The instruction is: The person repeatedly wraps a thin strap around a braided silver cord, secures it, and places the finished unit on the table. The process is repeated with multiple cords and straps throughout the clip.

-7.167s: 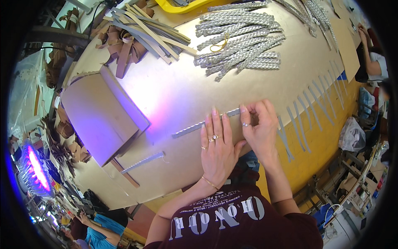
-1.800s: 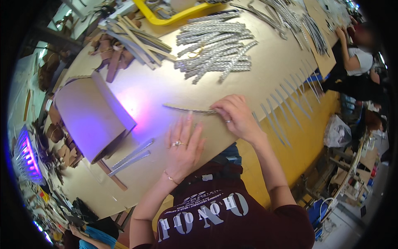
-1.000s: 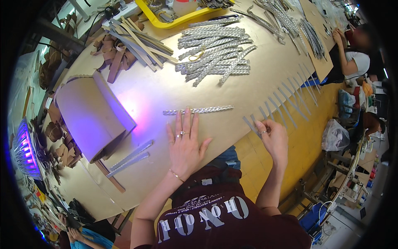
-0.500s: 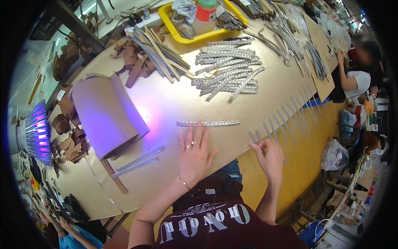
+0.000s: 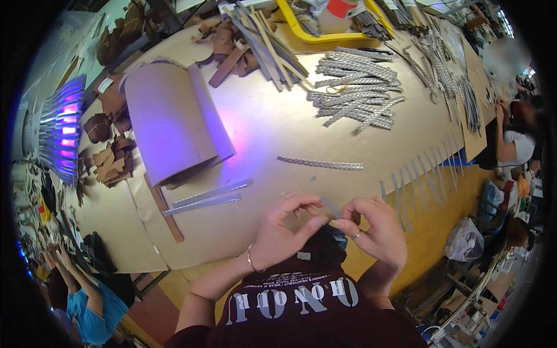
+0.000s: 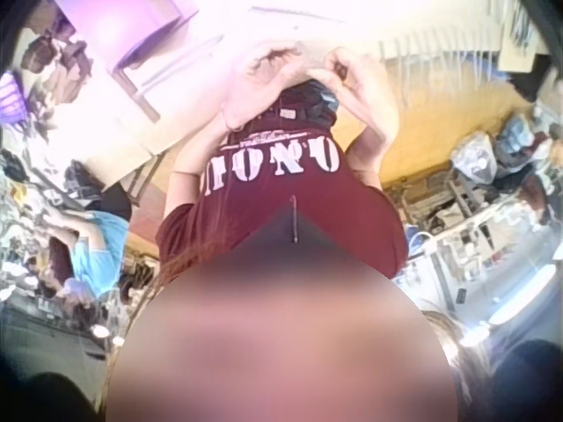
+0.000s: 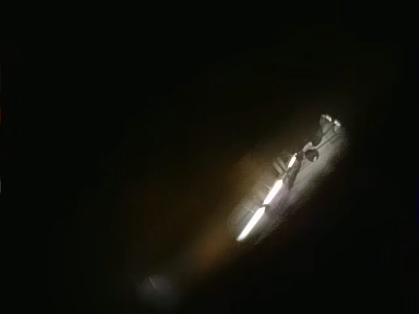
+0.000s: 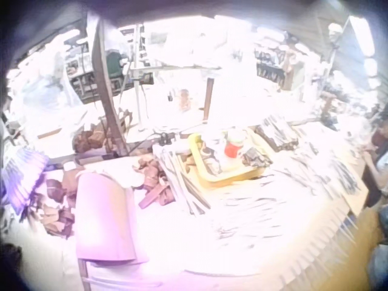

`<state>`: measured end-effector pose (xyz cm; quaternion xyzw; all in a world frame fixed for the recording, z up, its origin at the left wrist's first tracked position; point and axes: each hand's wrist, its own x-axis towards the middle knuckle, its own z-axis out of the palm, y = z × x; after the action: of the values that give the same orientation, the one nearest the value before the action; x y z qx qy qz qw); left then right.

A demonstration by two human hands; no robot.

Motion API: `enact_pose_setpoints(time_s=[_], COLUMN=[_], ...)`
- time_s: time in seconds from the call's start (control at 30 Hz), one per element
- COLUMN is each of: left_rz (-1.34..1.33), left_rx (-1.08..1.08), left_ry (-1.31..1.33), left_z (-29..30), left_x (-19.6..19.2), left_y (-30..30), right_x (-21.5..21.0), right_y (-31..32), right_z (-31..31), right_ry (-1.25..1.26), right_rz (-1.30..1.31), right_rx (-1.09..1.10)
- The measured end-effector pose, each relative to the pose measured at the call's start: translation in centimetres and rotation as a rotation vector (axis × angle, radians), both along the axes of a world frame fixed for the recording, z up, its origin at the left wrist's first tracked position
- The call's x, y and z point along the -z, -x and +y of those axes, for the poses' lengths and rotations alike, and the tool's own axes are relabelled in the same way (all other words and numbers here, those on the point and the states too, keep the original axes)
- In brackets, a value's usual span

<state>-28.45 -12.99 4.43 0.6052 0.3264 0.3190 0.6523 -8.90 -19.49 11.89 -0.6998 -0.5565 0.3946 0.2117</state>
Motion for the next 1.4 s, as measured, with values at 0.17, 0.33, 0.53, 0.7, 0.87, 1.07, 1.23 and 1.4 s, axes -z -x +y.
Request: enact_pose_setpoints(time_s=[0.17,0.33,0.53,0.7,0.87,1.07,1.23,1.4], left_rz=[-0.13,-0.088,-0.112,0.62,0.872,0.856,0.881,0.908], left_rx=[-0.093,-0.207,-0.225,-0.235,-0.158,-0.208,-0.205,-0.195], left_ry=[0.38,0.295,0.224,-0.655,-0.811,-0.73,-0.711,-0.672], left_z=[0.7,0.3,0.9,3.4,3.9,3.4,2.8,2.6], left_x=[0.3,0.8,1.2,2.8,3.8,4.2,4.8,4.9], left_y=[0.7,0.6,0.1,0.5,0.7,1.3,1.2,1.1], right_x=[0.5,1.7,1.3,2.2,5.0,7.0,7.2,7.2], right_y=[1.1,2.6,3.2,3.3,3.8,4.4,4.0,4.1], right_z=[1.7,3.1,3.6,5.1,7.7,8.9,9.4,9.7], right_ry=[0.052,-0.423,-0.203,-0.001,-0.139,-0.098,-0.036,-0.023], right_rz=[-0.066,-0.475,-0.157,-0.203,-0.22,-0.341,-0.326,-0.332], right_rx=[-0.108,0.114,0.004,0.092,-0.019,-0.057,-0.064,-0.063])
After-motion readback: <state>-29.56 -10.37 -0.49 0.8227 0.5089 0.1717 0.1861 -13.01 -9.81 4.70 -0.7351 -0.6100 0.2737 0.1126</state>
